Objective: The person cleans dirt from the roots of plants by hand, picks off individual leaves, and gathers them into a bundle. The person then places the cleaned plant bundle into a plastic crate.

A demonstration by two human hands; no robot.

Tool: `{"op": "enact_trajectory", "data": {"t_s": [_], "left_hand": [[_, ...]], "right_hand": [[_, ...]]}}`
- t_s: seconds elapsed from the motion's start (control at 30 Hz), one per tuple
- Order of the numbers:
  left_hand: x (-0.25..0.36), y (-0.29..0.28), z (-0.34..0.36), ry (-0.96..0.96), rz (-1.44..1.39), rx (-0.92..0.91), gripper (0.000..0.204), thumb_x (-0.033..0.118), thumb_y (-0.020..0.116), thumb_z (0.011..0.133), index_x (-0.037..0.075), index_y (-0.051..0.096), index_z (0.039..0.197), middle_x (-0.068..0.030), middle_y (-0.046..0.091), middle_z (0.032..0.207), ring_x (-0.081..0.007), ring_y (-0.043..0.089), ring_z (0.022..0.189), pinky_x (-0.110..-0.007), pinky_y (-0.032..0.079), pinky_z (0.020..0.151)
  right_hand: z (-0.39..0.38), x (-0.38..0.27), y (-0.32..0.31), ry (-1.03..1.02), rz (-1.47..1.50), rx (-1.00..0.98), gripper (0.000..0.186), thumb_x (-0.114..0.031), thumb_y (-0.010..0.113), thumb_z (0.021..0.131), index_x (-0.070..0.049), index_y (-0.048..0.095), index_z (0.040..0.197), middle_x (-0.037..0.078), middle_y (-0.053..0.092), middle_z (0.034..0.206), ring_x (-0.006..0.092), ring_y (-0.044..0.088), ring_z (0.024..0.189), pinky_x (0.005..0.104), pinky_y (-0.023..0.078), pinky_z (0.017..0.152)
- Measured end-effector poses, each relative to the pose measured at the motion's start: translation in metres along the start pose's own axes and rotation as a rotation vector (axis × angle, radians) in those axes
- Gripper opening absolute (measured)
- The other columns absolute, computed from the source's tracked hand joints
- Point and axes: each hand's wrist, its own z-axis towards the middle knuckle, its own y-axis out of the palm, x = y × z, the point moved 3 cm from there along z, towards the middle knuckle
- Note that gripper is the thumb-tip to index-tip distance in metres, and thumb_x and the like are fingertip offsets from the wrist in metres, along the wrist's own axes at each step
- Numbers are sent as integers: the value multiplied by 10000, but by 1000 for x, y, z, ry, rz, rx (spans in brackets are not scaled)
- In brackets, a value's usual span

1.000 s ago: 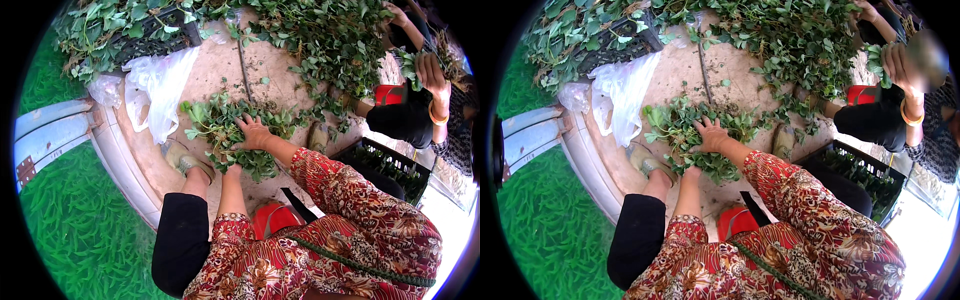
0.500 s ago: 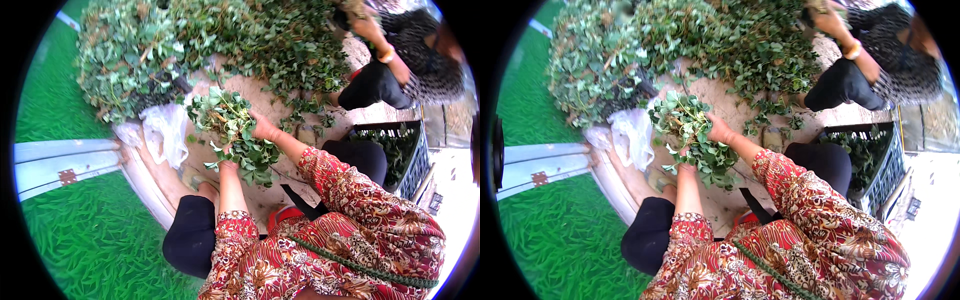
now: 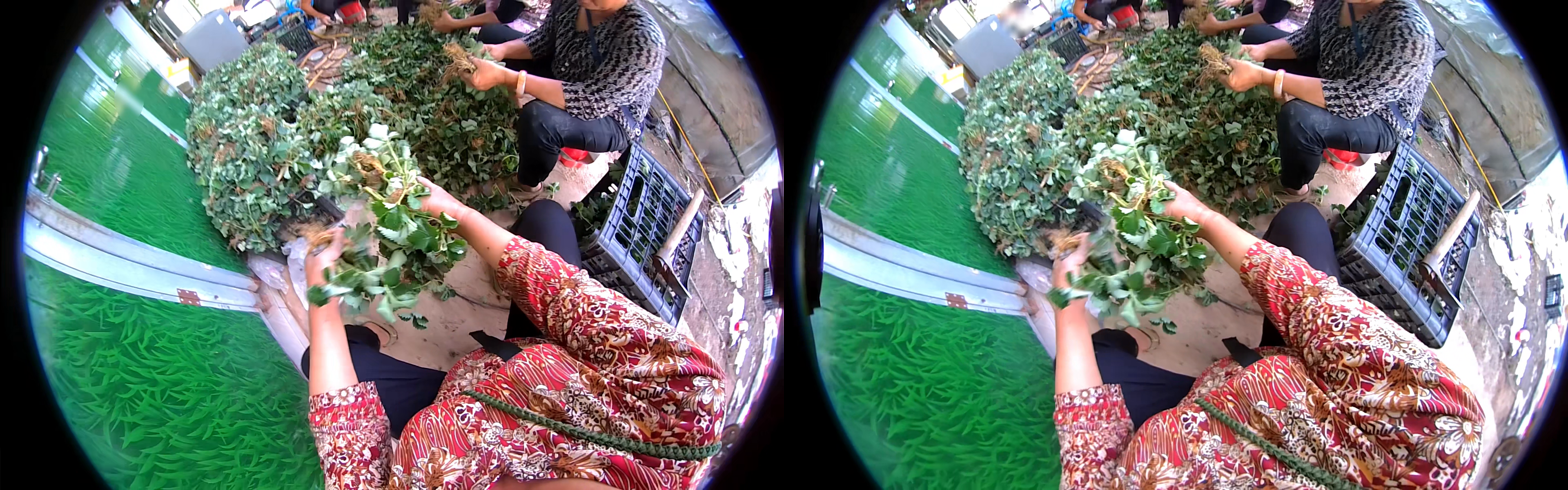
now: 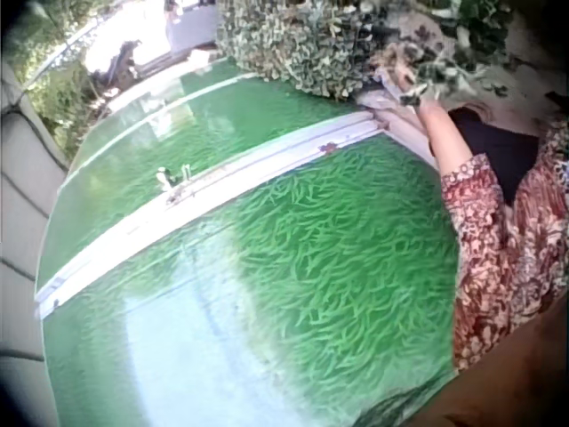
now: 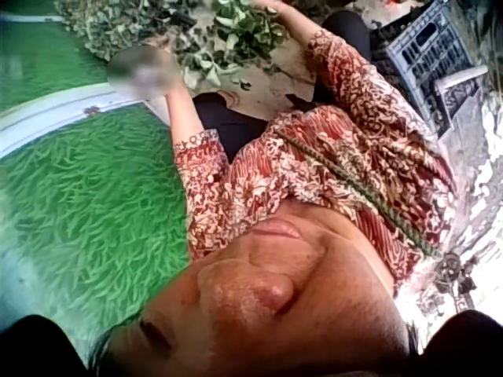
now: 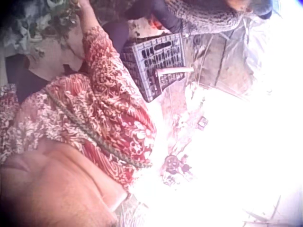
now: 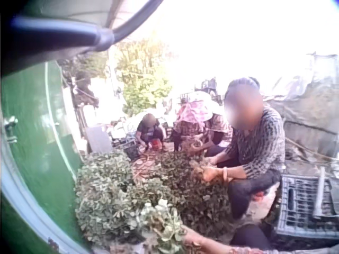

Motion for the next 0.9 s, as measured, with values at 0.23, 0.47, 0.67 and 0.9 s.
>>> {"op": "enact_trajectory", "data": {"t_s": [0.23,0.47,0.67,0.9], "left_hand": [[-82,-123,73,-5,-611,196,151,199,584,858,74,611,938,-57,633,807,-182,608,715,-326,509,658],[-117,-2,144,-45,-365,-82,181,226,562,870,62,613,925,-61,633,824,-186,602,746,-339,505,687],[-134,104,180,-162,-322,-455,113,122,614,830,56,619,920,-63,631,844,-184,598,753,-323,505,705],[-165,176,163,-185,-31,-383,136,3,641,785,41,611,913,-34,621,848,-169,589,756,-322,487,689]], "right_hand": [[-85,-87,-19,-213,280,-179,386,-222,619,859,-65,514,1196,7,595,1042,83,583,859,239,501,743],[-236,-153,-134,-368,502,-291,376,-145,577,848,12,515,1183,69,614,1049,142,618,874,294,538,689],[-450,-214,-172,-755,286,218,464,-180,614,821,-26,470,1234,83,593,1088,161,583,940,323,512,757],[-715,-172,-185,-871,10,1142,578,-221,656,790,-71,418,1294,100,570,1133,184,543,1018,358,482,836]]}}
